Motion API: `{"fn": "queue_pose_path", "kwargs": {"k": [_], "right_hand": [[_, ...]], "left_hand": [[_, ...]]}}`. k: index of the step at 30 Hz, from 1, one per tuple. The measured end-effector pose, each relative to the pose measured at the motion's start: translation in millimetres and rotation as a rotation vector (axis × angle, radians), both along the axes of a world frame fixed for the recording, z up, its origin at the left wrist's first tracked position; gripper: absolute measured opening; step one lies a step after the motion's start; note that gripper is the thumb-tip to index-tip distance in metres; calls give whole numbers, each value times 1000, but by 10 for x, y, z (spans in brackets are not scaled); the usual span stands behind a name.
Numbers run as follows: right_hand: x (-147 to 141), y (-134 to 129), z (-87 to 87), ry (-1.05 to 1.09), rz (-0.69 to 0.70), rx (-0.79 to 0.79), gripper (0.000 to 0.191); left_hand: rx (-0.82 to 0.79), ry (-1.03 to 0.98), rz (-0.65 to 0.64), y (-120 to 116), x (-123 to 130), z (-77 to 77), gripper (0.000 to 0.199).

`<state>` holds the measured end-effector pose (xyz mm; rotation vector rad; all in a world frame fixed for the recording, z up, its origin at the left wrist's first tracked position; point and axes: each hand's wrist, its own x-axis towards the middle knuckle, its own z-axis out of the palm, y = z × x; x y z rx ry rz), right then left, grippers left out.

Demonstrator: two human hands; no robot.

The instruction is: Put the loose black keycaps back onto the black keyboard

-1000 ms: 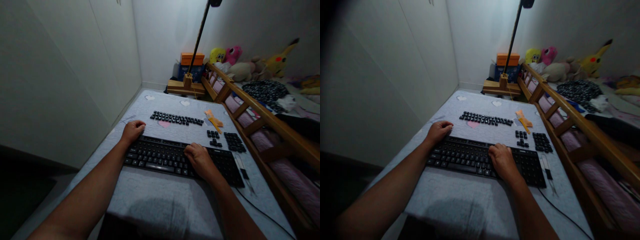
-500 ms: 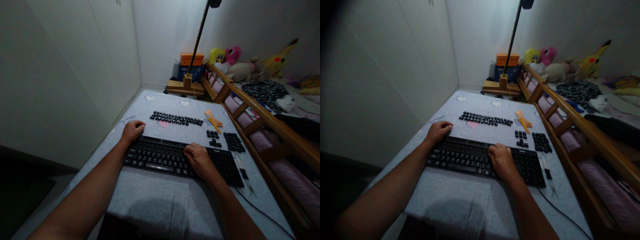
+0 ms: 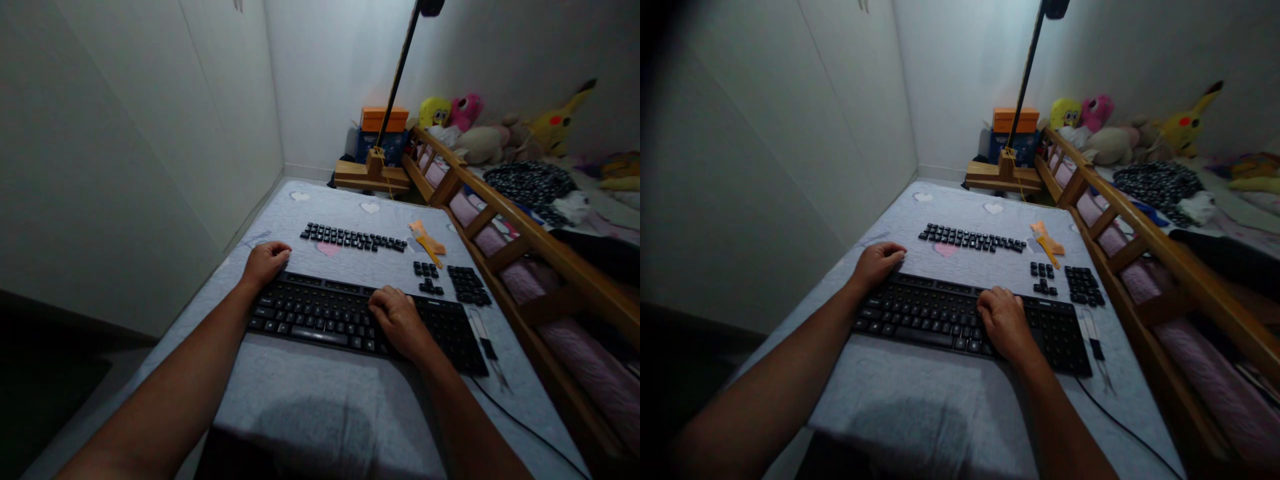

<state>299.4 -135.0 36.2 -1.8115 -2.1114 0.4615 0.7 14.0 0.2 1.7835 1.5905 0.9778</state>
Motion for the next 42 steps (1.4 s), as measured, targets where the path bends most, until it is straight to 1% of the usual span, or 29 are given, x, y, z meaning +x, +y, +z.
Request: {"fn": "queue_pose_path", "kwargs": {"k": [17,27,33,42], "right_hand": [[-28,-15,-8,-30,-5,26,14],[-18,-21,-28,20,-13,30,13],[-8,-26,-52,32,-15,54,12],[-16,-25,-23,29,-7,43,14]], "left_hand": [[4,0,7,-2,2,12,29],[9,-8,-11,10,-9,-15,32],[4,-10,-10,-2,1,10,31],[5,-7,-2,-7,10,25,28]]}}
